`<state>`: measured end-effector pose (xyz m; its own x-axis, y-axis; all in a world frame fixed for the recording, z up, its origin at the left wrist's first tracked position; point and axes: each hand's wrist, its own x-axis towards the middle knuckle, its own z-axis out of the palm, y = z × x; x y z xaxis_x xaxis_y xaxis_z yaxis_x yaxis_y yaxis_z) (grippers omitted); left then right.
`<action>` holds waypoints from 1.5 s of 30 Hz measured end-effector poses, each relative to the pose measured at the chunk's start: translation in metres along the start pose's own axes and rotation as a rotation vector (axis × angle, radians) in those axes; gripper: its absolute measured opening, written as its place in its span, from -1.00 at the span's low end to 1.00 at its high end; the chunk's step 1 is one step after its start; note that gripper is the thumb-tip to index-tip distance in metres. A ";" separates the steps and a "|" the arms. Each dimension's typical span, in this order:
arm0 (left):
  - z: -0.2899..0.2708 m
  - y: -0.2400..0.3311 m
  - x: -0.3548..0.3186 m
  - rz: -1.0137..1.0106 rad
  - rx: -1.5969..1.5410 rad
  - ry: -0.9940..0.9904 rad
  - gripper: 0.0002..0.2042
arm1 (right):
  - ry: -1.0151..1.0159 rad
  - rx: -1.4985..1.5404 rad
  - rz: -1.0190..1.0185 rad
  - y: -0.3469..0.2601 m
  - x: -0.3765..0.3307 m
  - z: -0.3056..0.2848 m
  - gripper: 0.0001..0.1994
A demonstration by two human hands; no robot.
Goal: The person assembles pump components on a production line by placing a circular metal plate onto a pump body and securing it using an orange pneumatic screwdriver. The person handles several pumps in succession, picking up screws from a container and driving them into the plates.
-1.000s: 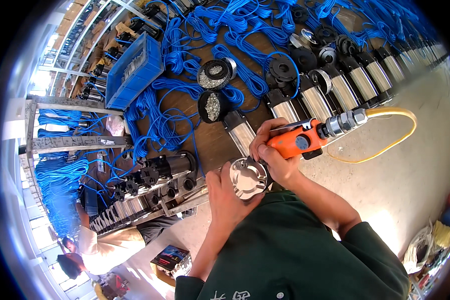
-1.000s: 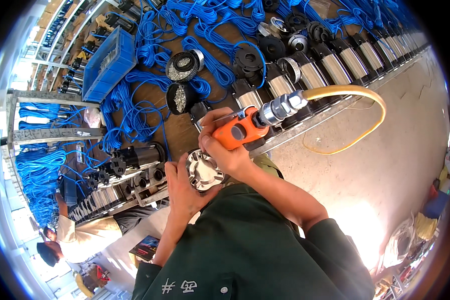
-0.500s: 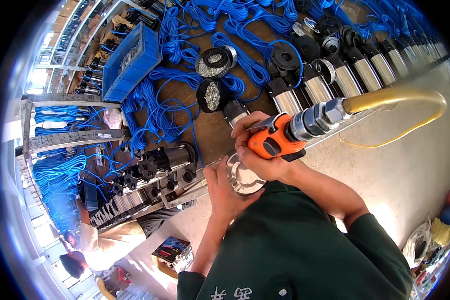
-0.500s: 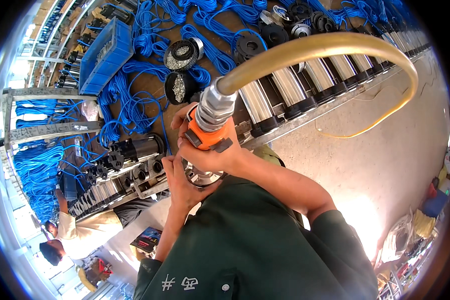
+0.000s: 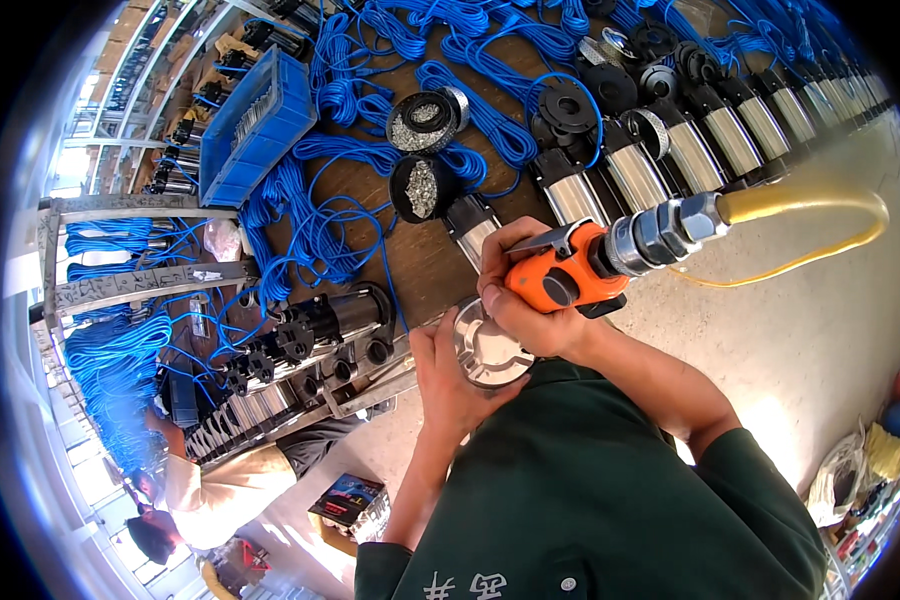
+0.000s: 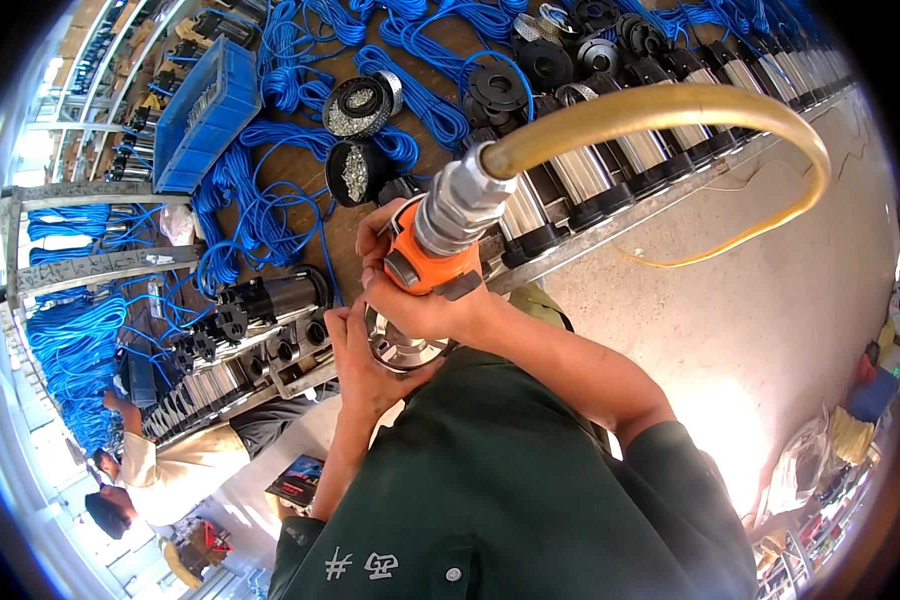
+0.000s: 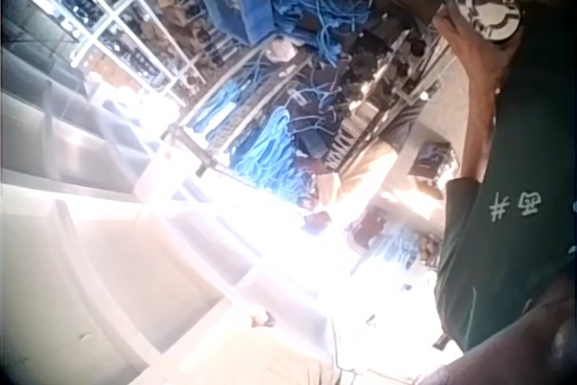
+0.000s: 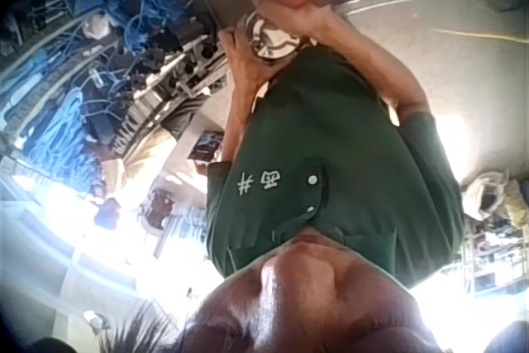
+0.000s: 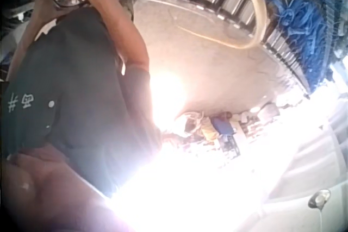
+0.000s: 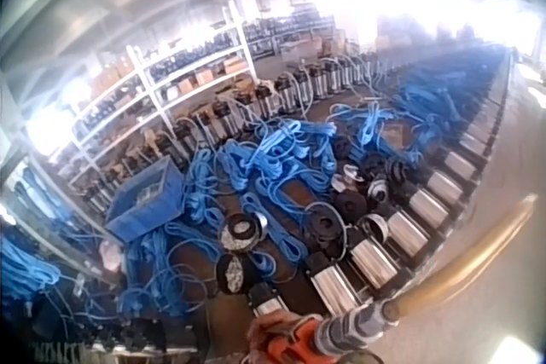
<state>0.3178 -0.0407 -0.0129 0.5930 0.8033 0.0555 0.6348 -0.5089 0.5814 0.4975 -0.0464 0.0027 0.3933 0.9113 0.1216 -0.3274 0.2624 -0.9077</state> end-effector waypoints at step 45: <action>-0.041 0.006 -0.040 -0.674 -1.700 0.089 -0.82 | -0.110 0.517 -0.146 -0.032 -0.031 0.049 -0.74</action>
<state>0.2781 -0.0630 0.0214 0.4185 0.7554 -0.5043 -0.4397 0.6543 0.6153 0.4538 -0.0679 0.0478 0.3833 0.8741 0.2983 -0.6663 0.4853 -0.5661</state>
